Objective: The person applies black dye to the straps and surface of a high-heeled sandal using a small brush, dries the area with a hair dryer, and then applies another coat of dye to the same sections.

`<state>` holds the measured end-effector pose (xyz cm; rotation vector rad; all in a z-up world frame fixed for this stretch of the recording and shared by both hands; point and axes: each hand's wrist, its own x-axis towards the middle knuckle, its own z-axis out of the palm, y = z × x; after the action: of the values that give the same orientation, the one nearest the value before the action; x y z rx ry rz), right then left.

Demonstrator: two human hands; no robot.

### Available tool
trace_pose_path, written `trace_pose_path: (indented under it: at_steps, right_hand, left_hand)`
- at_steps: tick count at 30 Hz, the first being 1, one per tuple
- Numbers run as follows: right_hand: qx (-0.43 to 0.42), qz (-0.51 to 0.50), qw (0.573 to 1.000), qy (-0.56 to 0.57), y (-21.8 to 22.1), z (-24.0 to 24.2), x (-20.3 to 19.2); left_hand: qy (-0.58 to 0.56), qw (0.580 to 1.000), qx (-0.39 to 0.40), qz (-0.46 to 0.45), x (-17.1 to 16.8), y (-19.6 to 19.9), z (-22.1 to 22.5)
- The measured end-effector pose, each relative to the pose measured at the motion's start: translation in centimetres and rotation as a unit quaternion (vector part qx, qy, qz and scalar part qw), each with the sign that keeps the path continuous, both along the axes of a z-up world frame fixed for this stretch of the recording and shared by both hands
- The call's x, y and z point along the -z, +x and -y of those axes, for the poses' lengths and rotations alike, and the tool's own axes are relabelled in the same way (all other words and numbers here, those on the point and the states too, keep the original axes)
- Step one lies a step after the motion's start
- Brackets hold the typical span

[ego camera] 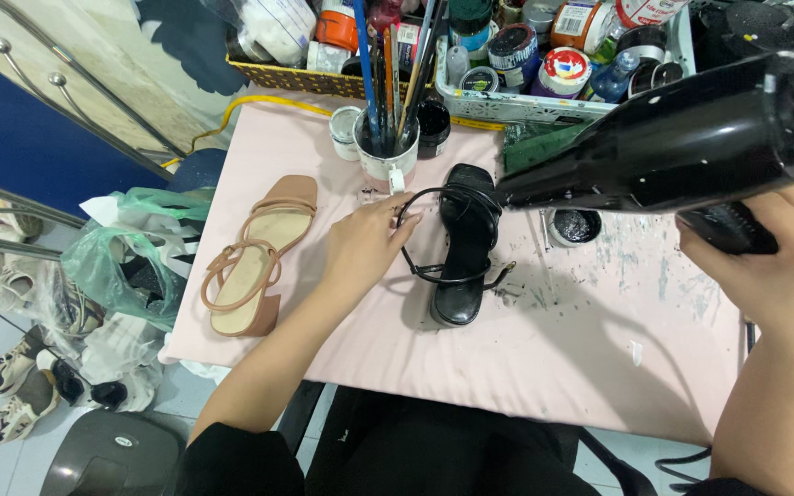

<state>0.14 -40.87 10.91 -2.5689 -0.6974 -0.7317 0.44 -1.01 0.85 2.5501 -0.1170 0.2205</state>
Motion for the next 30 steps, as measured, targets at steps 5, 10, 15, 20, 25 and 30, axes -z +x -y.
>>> trace_pose_path:
  at_steps: [5, 10, 15, 20, 25, 30]
  right_hand:
    - [0.0, 0.018, 1.0, 0.02, 0.3, -1.0, 0.9]
    - [-0.008, 0.029, 0.999, 0.034, 0.7, -1.4, 1.9]
    - [-0.006, 0.04, 0.999, 0.024, 0.5, -1.5, 3.1]
    - [-0.03, 0.063, 0.997, 0.03, 0.6, -2.6, 3.8]
    - [-0.028, 0.051, 0.997, 0.047, 0.8, -4.0, 3.8]
    - [-0.018, 0.047, 0.998, 0.032, 1.2, -3.9, 3.0]
  left_hand:
    - [-0.005, 1.0, -0.012, -0.024, 0.1, 0.2, 0.1]
    - [-0.162, 0.984, -0.021, -0.076, 0.3, 0.7, 0.3]
    - [-0.21, 0.975, -0.003, -0.067, 0.5, 1.0, 0.6]
    - [-0.261, 0.965, 0.012, -0.037, 1.2, 0.8, 0.6]
    - [-0.261, 0.964, 0.041, -0.007, 1.5, 0.2, 0.2]
    - [-0.187, 0.978, 0.092, 0.02, 1.5, -0.2, -0.2]
